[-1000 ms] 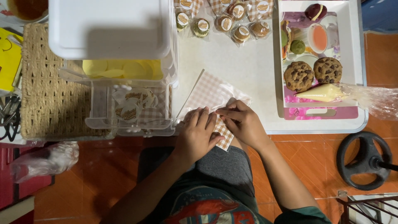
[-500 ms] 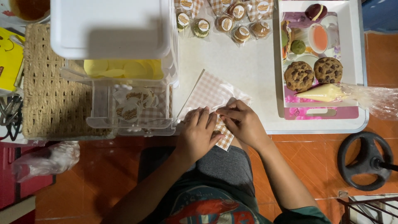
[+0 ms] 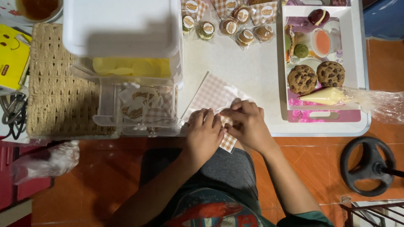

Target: Folding a checkered paper sheet into a triangular packaging pouch

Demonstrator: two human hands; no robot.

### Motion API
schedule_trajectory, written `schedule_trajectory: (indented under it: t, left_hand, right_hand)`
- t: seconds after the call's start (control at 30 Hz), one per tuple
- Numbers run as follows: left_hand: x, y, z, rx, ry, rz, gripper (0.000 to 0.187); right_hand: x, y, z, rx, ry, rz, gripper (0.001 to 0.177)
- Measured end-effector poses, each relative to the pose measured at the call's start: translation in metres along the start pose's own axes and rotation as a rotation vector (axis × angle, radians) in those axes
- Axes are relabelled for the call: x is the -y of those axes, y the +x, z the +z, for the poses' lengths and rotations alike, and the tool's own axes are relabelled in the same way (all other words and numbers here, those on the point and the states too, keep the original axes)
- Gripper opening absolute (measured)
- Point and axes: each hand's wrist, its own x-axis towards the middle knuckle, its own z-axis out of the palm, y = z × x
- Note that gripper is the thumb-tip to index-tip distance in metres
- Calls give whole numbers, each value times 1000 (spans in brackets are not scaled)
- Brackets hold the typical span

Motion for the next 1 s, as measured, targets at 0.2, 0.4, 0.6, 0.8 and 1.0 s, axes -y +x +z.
schedule_trajectory:
  t: [0.2,0.4,0.6,0.8,1.0]
  left_hand:
    - [-7,0,18,-76,-6,-43,30]
    - [-12,8,12,-159,-1,-62,34]
    - [-13,9,7,-158,-16,-80,33]
    - [-12,8,8,-152,-20,-55,34]
    - [0,2,-2,15,-153,-90,54]
  right_hand:
    - [-13,-1,0,112,159,7,43]
    - [-15,3,-17,154,336,-63,60]
    - [-17,-3,-14,55,280,-143,68]
    - [-27,-25,0,-19,-25,-208,62]
    - [-25,-22,-5,14,-18,-132,64]
